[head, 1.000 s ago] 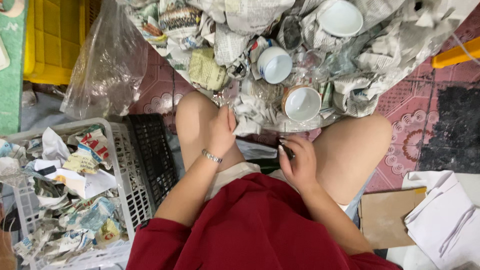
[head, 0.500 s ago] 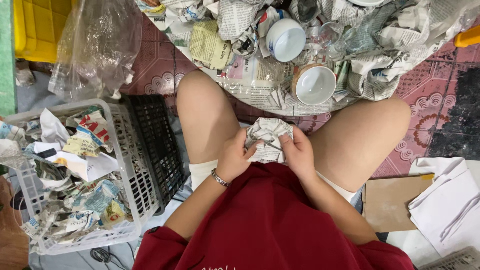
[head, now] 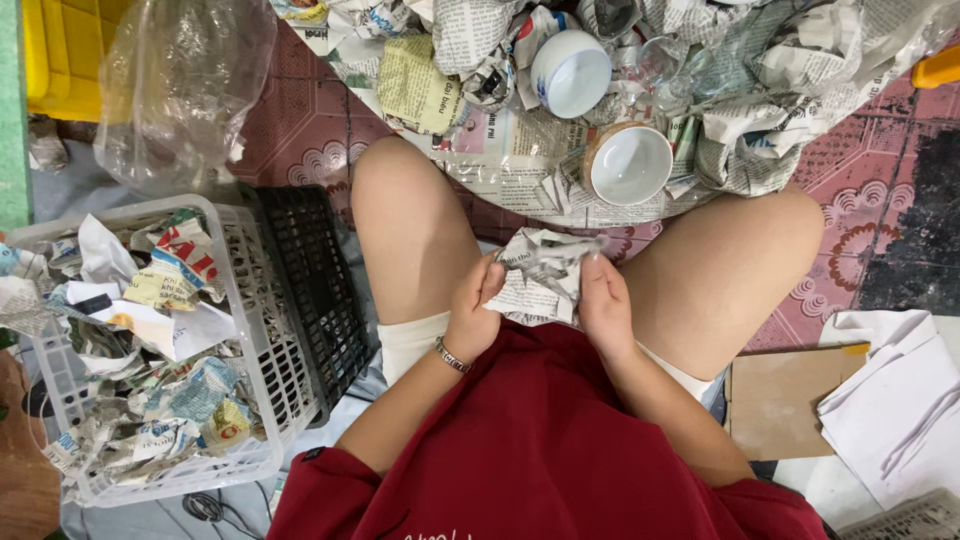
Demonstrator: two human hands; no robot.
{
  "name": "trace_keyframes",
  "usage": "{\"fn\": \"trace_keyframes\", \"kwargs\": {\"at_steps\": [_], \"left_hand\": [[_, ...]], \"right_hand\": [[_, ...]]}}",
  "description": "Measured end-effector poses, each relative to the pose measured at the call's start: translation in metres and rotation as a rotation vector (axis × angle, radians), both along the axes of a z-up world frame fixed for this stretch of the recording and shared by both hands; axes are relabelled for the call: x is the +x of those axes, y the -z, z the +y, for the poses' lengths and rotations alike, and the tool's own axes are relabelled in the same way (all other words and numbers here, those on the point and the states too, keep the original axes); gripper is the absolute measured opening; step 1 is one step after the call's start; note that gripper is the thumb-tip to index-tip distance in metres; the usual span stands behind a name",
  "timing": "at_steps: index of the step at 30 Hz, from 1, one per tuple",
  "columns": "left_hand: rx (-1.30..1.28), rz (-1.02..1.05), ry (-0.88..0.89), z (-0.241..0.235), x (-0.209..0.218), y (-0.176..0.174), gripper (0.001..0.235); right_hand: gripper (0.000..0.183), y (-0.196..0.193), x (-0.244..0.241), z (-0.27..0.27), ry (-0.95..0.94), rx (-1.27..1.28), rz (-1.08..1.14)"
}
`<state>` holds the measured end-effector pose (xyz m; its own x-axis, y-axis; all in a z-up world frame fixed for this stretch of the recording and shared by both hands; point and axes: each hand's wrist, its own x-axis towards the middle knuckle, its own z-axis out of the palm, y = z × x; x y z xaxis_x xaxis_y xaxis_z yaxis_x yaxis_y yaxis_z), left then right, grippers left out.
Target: The person sits on the floor and wraps several ceramic bowls and cups with newspaper. They fold the paper around each item and place the wrapped objects into a pile.
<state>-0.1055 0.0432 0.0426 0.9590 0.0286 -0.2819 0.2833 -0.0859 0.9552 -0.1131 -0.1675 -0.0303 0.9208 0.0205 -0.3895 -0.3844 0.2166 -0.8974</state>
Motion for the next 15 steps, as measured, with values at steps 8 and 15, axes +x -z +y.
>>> {"fn": "trace_keyframes", "kwargs": {"at_steps": [8,15], "left_hand": [[-0.094,-0.100,-0.015,0.003,-0.004,0.008,0.034],[-0.118,-0.037,-0.051,0.009,-0.006,0.007,0.034]], "right_hand": [[0.036,-0.026,0.021,0.011,0.063,0.475,0.449],[0.025,-0.086,0.039,0.009,0.087,-0.471,-0.338]]}}
